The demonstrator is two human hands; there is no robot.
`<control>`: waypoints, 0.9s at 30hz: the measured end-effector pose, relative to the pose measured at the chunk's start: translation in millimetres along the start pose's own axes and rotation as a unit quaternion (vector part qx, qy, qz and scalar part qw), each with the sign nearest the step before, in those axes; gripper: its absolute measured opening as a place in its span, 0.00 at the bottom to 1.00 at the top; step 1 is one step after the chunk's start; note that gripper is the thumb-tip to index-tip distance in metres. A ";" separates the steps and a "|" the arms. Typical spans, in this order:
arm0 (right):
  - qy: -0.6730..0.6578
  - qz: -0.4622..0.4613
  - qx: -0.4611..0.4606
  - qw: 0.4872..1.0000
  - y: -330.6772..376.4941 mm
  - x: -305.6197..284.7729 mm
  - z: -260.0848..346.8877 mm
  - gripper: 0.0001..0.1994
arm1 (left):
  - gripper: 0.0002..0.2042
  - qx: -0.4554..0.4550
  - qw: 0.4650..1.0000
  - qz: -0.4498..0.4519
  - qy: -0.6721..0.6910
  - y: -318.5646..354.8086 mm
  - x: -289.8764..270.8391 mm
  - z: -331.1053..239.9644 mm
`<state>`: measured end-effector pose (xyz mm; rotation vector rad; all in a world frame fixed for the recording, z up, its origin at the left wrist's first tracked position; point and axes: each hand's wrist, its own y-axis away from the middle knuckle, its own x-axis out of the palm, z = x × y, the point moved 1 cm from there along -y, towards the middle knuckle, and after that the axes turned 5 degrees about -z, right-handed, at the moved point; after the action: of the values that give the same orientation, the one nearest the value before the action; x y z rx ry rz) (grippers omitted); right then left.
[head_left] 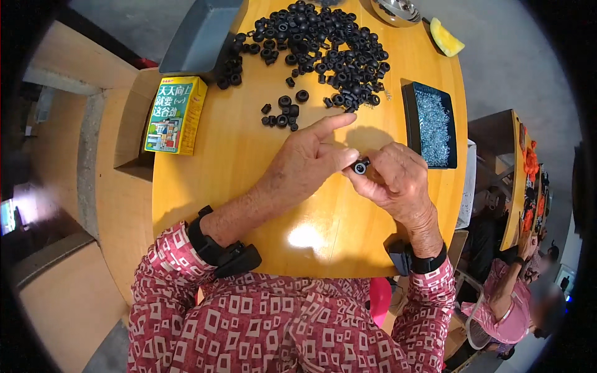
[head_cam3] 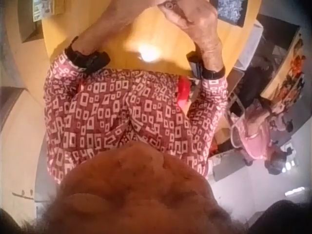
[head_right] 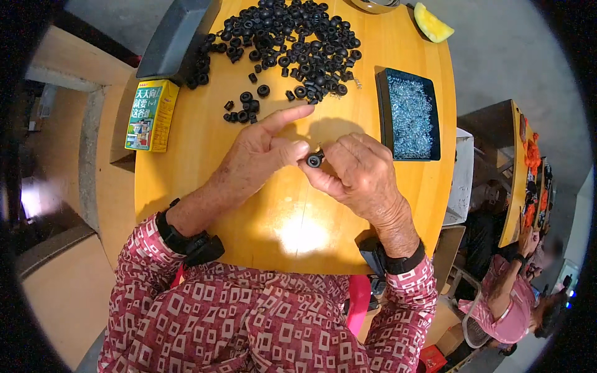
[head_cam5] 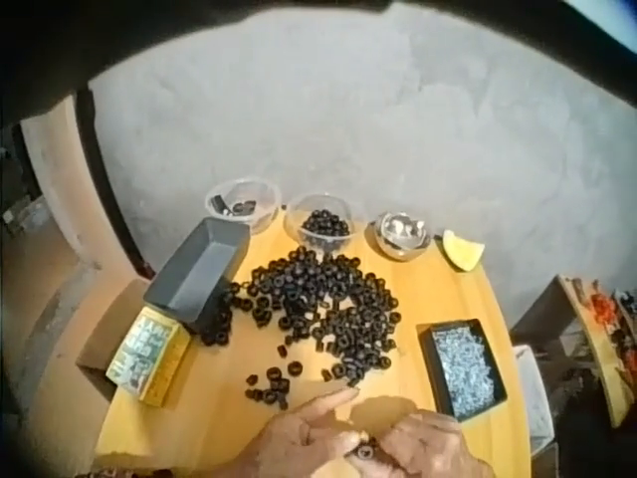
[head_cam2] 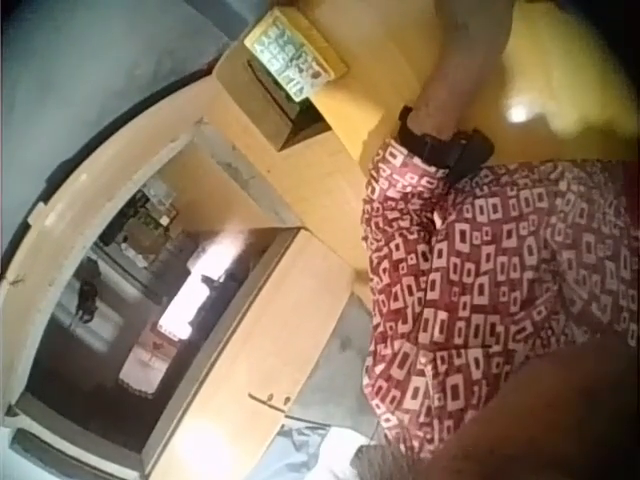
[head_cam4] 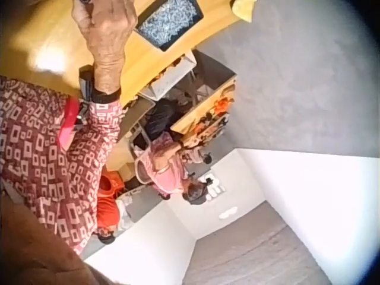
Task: The person assembles small components by hand, inserting tiny springs into black plastic parts one at a time at the table.
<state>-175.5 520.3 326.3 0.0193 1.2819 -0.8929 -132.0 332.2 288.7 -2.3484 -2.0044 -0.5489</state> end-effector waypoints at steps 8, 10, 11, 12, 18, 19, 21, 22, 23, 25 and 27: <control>0.010 0.005 -0.015 1.000 -3.5 -5.5 3.0 0.12 | 0.28 0.005 0.999 0.009 0.044 1.5 1.6 -2.2; 0.017 0.009 -0.021 1.000 -4.1 -6.1 4.3 0.12 | 0.27 0.004 0.999 0.011 0.048 1.0 3.0 -0.7; 0.033 0.017 -0.032 0.999 -4.3 -6.5 4.9 0.12 | 0.27 0.003 0.999 0.012 0.051 1.2 4.0 0.0; 0.048 0.024 -0.042 0.998 -4.5 -6.7 5.2 0.12 | 0.27 0.003 0.999 0.011 0.051 2.0 5.9 -0.1; 0.083 0.086 -0.085 0.989 -5.2 -13.6 5.3 0.12 | 0.24 0.005 0.999 -0.015 0.034 6.1 11.5 -0.2; 0.083 0.085 -0.084 0.989 -5.6 -14.9 5.1 0.12 | 0.25 0.000 0.999 -0.006 0.035 6.5 11.3 1.6; 0.074 0.121 -0.085 0.986 -6.4 -17.0 3.1 0.14 | 0.25 -0.004 0.999 0.003 0.036 6.4 11.1 2.4; 0.074 0.121 -0.085 0.986 -6.5 -18.1 4.0 0.14 | 0.25 -0.011 0.999 0.005 0.031 6.2 11.0 2.0; 0.086 0.126 -0.087 0.984 -6.3 -18.4 5.4 0.15 | 0.25 -0.019 0.999 0.005 0.025 6.1 10.4 1.8; 0.096 0.132 -0.090 0.983 -5.2 -18.2 8.2 0.15 | 0.25 -0.024 0.999 0.005 0.032 6.2 10.4 -0.1; 0.075 0.119 -0.073 0.987 -3.7 -17.8 11.5 0.16 | 0.25 -0.029 0.999 0.006 0.038 6.7 10.3 -0.3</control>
<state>-168.4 522.3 346.5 0.1235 1.4495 -0.5989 -124.4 340.8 293.2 -2.3308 -1.9683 -0.6935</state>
